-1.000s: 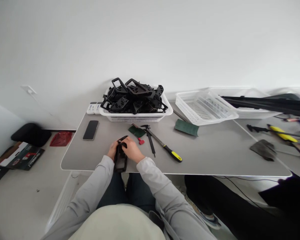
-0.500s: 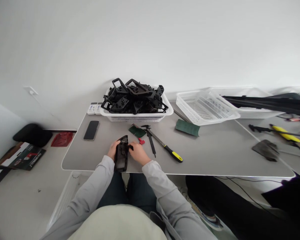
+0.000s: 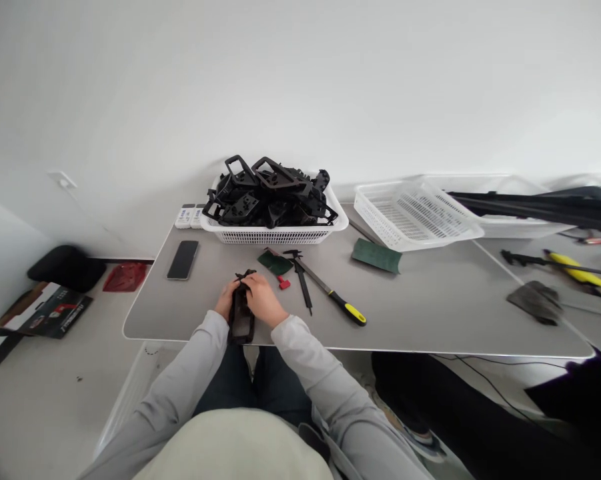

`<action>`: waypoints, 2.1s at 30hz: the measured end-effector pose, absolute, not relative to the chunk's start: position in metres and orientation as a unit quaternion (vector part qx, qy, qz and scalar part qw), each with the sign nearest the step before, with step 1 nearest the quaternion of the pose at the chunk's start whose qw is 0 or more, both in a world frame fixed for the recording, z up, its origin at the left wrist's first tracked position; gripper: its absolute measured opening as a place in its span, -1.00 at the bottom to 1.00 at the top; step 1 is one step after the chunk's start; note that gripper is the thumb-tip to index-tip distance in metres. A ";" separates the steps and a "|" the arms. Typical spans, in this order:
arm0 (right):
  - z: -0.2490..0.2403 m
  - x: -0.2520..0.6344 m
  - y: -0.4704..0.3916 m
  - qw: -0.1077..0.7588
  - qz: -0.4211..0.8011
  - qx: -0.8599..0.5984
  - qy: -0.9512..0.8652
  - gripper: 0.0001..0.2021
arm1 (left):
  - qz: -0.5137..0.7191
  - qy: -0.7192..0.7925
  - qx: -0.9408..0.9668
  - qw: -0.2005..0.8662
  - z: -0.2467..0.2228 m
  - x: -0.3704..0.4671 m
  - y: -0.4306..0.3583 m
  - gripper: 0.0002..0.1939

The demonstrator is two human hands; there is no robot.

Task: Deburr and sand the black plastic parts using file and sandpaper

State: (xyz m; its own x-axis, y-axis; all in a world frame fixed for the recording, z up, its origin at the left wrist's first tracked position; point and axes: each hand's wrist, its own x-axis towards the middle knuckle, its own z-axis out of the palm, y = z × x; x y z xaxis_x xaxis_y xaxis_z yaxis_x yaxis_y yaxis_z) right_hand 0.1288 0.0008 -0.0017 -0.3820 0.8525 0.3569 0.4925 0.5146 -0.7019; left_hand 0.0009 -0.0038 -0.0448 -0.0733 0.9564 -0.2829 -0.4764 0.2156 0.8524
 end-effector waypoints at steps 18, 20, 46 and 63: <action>-0.010 0.134 -0.045 0.430 0.296 -0.452 -0.723 -0.75 | 0.569 0.456 0.234 0.643 -0.040 0.000 -0.005 -0.46; -0.010 0.126 -0.050 0.426 0.285 -0.421 -0.748 -0.74 | 0.570 0.441 0.234 0.652 -0.039 -0.001 -0.006 -0.48; -0.047 0.168 -0.053 0.333 0.529 -0.516 -0.585 -0.80 | 0.607 0.489 0.186 0.598 -0.041 0.006 -0.007 -0.55; 0.005 0.146 -0.049 0.592 0.204 -0.467 -0.624 -0.83 | 0.652 0.400 0.145 0.627 0.010 0.001 -0.042 -0.64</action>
State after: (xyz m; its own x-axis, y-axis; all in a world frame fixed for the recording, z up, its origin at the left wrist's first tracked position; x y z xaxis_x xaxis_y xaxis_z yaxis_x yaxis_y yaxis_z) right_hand 0.1460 -0.0491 0.0048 0.1376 0.8252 0.5479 0.3414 0.4797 -0.8083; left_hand 0.0013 -0.0421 0.0096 -0.1720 0.9343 -0.3123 -0.7015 0.1064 0.7047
